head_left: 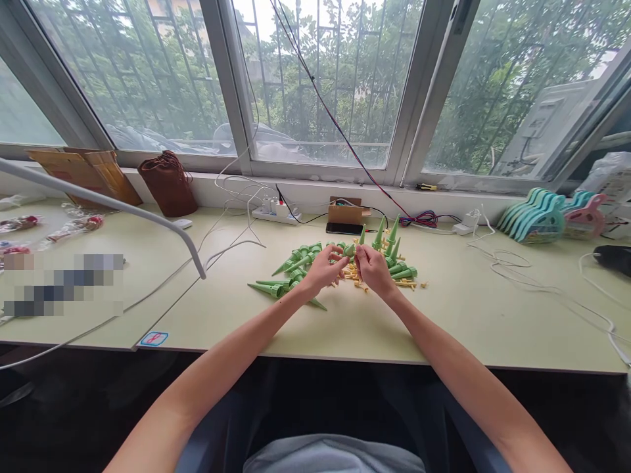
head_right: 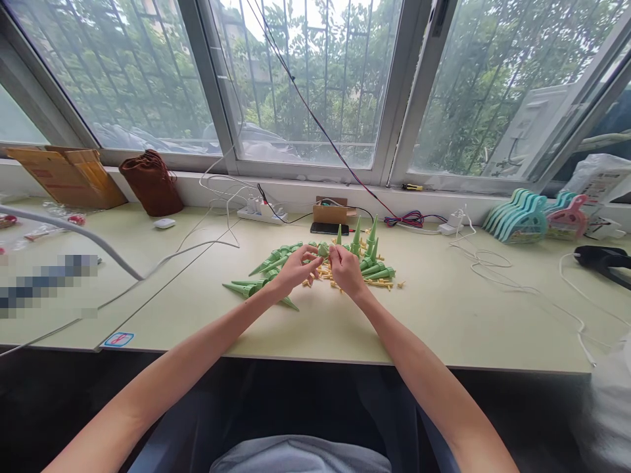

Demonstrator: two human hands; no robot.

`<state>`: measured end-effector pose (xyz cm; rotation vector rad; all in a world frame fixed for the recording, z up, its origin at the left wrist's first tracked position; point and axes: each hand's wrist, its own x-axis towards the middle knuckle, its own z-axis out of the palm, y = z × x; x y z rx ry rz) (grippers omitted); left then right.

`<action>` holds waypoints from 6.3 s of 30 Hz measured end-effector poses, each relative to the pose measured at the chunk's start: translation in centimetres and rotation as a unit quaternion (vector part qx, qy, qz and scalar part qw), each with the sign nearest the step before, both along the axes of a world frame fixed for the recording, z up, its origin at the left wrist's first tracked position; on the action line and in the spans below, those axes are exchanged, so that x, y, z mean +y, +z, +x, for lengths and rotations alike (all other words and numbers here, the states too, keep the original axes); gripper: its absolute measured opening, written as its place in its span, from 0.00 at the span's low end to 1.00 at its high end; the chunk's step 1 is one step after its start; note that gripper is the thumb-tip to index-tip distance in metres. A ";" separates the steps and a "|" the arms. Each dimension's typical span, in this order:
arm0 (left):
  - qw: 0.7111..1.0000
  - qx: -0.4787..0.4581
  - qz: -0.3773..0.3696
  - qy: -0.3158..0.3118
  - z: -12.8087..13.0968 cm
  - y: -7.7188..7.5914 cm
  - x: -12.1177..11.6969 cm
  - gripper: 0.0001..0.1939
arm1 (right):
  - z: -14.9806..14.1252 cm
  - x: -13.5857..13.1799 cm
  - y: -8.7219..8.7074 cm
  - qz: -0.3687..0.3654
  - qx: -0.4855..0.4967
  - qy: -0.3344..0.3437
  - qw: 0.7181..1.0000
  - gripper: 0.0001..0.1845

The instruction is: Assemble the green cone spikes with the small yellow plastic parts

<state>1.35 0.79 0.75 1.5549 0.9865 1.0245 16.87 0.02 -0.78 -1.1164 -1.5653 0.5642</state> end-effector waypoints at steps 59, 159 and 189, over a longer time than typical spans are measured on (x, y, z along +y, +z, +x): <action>0.979 0.070 0.184 0.046 -0.1 -0.7 0.2 0.17 | -0.5 0.4 -0.3 -0.141 0.168 0.147 0.965 0.24; 0.968 0.061 0.238 -0.049 -0.1 -0.7 -0.2 0.08 | 0.5 0.6 -0.8 -0.158 0.082 0.125 0.976 0.22; 0.993 -0.089 -0.053 -0.052 -0.3 -0.2 0.7 0.22 | 0.3 0.5 -0.7 -0.081 -0.002 0.086 0.993 0.14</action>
